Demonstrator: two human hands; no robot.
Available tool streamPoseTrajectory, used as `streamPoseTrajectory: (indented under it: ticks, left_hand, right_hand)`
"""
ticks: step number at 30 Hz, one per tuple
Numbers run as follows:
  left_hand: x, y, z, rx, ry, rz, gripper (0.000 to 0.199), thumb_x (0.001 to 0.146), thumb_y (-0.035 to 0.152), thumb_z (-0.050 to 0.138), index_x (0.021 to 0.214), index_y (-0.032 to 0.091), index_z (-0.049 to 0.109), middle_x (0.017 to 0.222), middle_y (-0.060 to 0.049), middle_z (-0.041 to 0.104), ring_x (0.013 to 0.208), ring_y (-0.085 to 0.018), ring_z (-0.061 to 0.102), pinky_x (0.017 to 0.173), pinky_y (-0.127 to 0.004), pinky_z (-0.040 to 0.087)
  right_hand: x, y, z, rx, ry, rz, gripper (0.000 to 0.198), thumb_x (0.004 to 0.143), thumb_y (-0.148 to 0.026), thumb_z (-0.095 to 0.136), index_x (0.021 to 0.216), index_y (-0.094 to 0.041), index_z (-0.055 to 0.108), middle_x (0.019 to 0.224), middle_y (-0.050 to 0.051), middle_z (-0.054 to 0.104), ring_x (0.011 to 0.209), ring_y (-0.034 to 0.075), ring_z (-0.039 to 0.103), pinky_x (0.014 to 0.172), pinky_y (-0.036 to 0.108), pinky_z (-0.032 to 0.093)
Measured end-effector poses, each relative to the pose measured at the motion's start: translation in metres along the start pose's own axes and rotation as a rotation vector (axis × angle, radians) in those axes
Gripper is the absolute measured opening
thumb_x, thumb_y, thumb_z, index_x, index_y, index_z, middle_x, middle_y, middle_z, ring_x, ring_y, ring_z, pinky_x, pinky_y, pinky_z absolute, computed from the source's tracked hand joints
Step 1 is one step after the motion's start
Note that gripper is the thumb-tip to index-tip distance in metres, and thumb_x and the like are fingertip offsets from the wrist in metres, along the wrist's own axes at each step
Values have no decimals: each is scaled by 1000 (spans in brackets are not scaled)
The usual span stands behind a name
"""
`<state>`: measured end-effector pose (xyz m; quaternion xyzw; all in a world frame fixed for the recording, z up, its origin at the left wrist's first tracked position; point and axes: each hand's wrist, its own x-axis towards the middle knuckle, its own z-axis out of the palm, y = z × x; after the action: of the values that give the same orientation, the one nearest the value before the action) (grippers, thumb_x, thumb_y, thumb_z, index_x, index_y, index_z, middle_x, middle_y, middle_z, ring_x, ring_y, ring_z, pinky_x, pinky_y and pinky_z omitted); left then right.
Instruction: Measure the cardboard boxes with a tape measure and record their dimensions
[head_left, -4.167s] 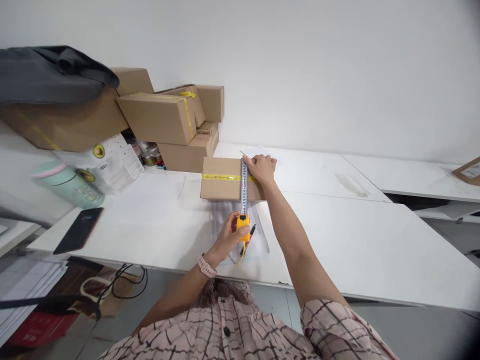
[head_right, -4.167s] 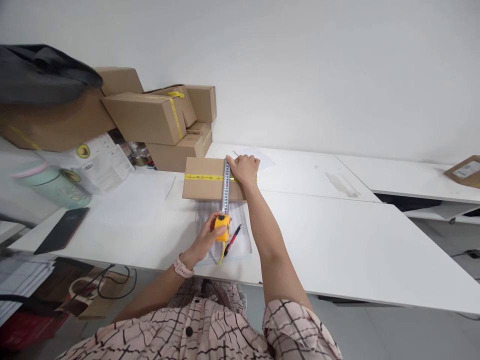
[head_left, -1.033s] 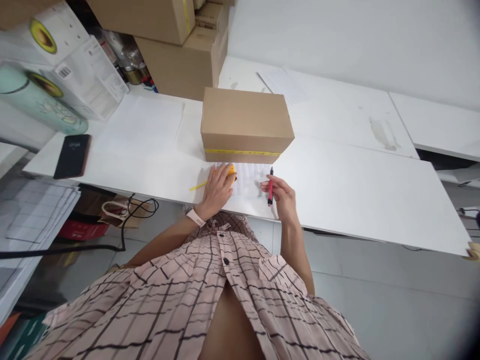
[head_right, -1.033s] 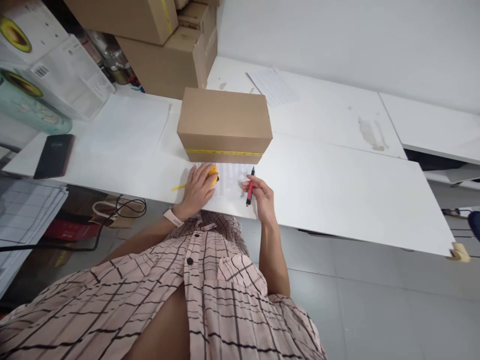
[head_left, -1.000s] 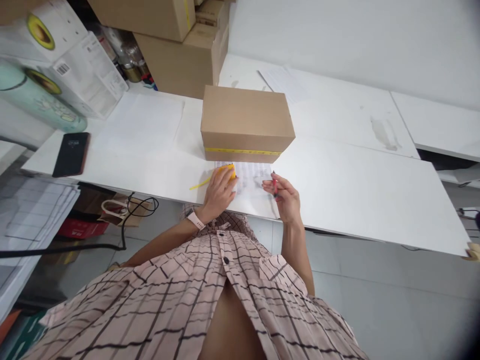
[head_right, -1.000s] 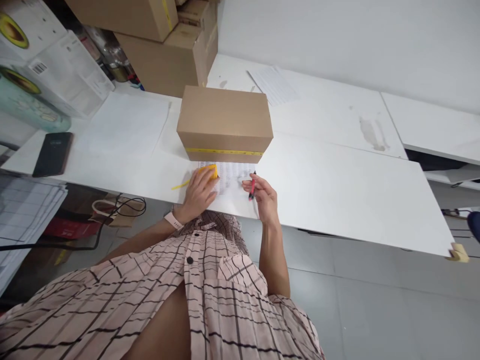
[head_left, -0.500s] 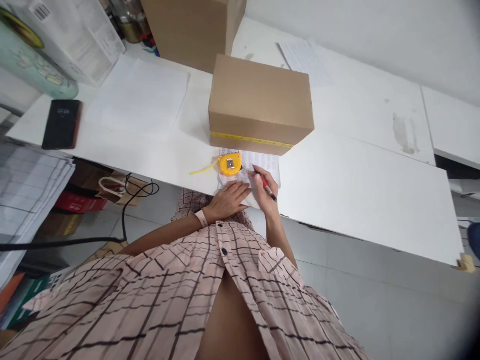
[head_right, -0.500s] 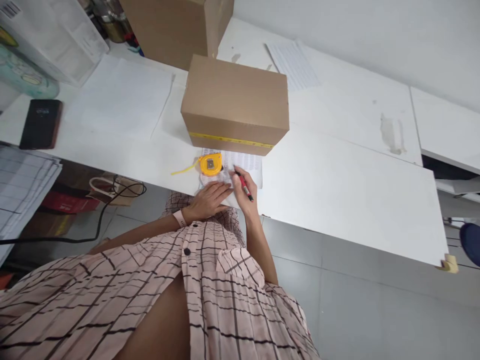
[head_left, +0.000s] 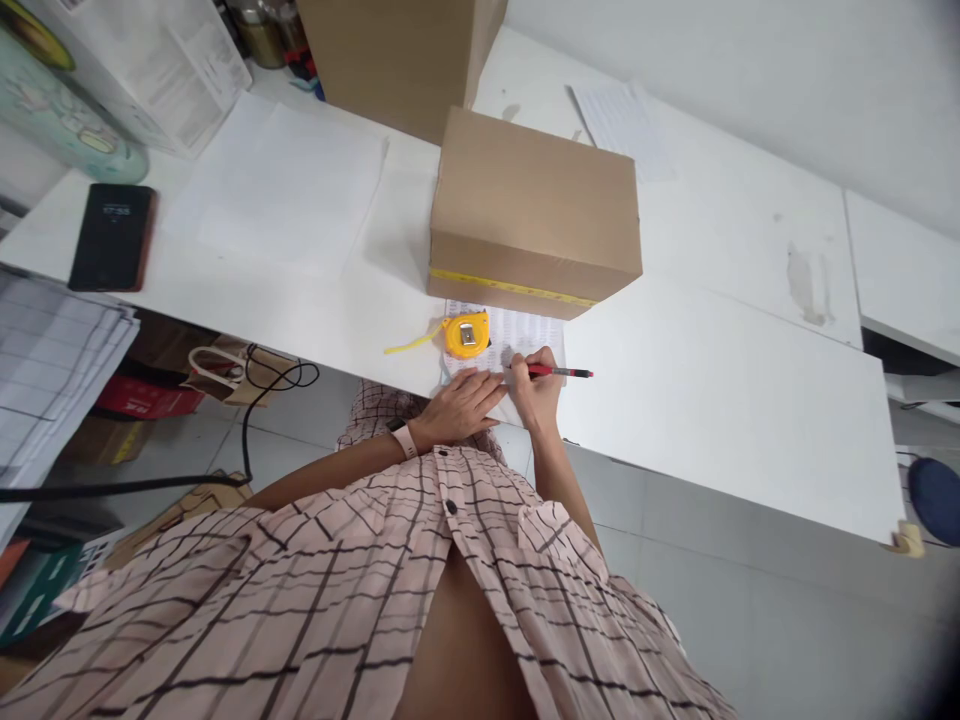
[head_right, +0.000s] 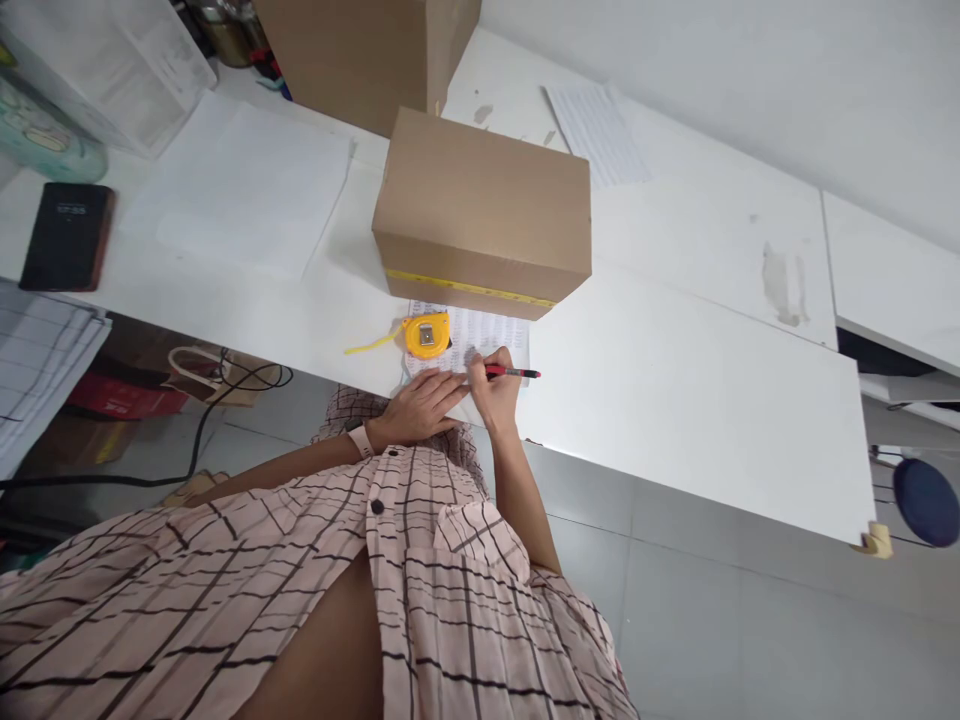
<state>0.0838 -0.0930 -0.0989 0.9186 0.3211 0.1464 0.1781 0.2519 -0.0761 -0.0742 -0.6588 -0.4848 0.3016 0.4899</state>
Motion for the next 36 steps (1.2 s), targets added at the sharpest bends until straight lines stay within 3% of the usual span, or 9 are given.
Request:
streamPoseTrajectory:
  ticks: [13, 19, 25, 36]
  left_hand:
    - [0, 0, 1, -66, 19, -14, 59, 98, 43, 56, 150, 16, 47, 152, -17, 51, 141, -35, 45, 122, -52, 28]
    - [-1, 0, 0, 30, -32, -1, 59, 102, 46, 48, 150, 13, 45, 154, -17, 48, 143, -34, 44, 123, -50, 25]
    - [-1, 0, 1, -16, 9, -4, 60, 99, 44, 53, 151, 14, 45, 152, -17, 50, 142, -34, 44, 122, -51, 27]
    - [-2, 1, -1, 324, 66, 81, 60, 102, 50, 44, 146, 10, 50, 147, -16, 56, 134, -30, 52, 118, -45, 34]
  right_hand:
    - [-1, -4, 1, -84, -4, -48, 27, 86, -33, 58, 67, -24, 40, 59, -6, 43, 59, 12, 43, 59, 27, 38]
    - [-1, -1, 3, -80, -9, -49, 27, 87, -32, 58, 68, -24, 41, 60, -7, 44, 59, 12, 43, 60, 28, 38]
    - [-1, -2, 3, -60, -8, -45, 25, 84, -27, 59, 67, -24, 41, 60, -7, 42, 58, 12, 42, 59, 27, 37]
    - [0, 2, 4, -44, 5, -52, 25, 83, -27, 59, 67, -24, 40, 57, -8, 42, 56, 11, 41, 57, 26, 35]
